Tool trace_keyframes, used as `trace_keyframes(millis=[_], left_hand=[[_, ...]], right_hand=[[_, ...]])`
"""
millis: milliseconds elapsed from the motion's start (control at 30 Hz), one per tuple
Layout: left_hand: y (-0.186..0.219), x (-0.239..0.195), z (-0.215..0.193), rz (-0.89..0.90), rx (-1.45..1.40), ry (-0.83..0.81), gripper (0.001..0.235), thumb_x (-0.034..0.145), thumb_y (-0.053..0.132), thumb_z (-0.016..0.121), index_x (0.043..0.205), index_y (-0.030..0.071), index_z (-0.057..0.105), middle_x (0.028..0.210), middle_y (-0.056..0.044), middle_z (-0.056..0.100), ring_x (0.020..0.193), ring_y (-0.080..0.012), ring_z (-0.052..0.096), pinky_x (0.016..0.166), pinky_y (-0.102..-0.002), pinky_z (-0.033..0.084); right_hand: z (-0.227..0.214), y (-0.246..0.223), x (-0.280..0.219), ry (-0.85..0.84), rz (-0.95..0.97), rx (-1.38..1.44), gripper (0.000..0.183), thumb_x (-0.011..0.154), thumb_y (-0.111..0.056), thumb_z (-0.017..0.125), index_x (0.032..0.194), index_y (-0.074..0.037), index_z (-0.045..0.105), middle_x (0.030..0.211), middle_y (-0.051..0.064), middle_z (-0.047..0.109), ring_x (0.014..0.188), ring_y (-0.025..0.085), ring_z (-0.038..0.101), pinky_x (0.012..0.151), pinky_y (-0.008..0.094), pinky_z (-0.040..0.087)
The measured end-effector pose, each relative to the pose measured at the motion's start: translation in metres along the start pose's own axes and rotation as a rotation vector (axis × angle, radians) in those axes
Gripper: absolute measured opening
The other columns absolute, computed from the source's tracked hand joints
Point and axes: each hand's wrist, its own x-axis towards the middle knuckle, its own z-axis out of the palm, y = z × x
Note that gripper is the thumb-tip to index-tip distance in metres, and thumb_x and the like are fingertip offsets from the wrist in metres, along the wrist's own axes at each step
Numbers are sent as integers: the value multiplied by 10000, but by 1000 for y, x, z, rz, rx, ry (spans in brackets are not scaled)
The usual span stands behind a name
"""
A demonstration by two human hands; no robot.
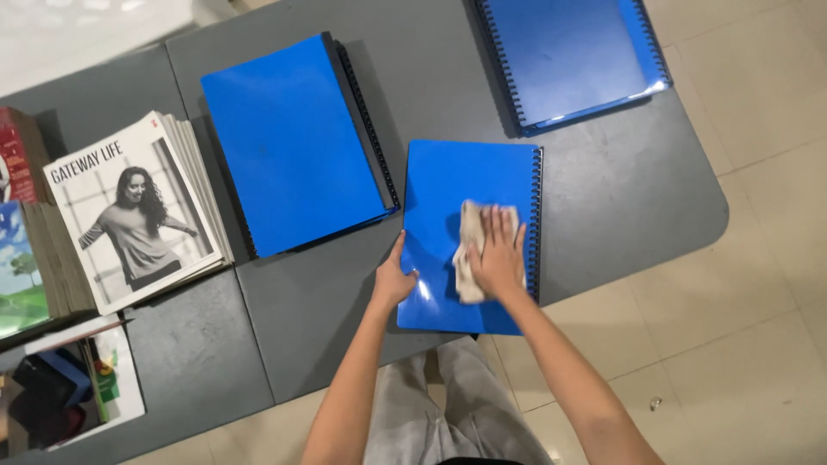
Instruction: The person wipes the covers of several blue spiral-bound notebooks with a cloth on a gray table. They handle the notebooks one at a time, wiping the front and back covers, then stacking them. Other books and magazines are visible on the table.
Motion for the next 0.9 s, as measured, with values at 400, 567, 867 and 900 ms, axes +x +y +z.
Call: trace_keyframes(millis=[400,567,867,900], left_hand=[[37,-1,-1,-287,63,-41,1007,802,52,735,1628,350,241,1381,-245,594,1227,-458,588,1027,-464,491],[-6,8,15,-43,52,102,1011,728,53,779,1589,270,296,1375,-292,590,1247,-488,561,1020,-470,473],[7,-5,-3,-119,-192,21,1021,730,48,784,1586,346,316,1420,-220,590,1304,-420,560,1052,-425,486],[10,-5,-6,-180,-228,-15,1011,742,58,773,1586,375,315,1420,-194,604,1296,-401,582,1049,-414,502]], right_hand=[[2,-41,161,-90,-83,-32,931,938,-645,463,1634,-78,217,1698,140,180,1566,351,111,1228,619,-17],[6,-37,90,-123,-448,-30,928,880,-583,528,1645,-151,229,1710,81,232,1584,293,167,1253,613,28],[-12,30,51,-185,-310,-15,888,949,-542,520,1669,-100,246,1740,122,210,1608,321,153,1259,636,36],[-3,32,67,-91,-249,-66,870,994,-569,498,1675,-97,235,1756,128,196,1624,322,149,1279,642,32]])
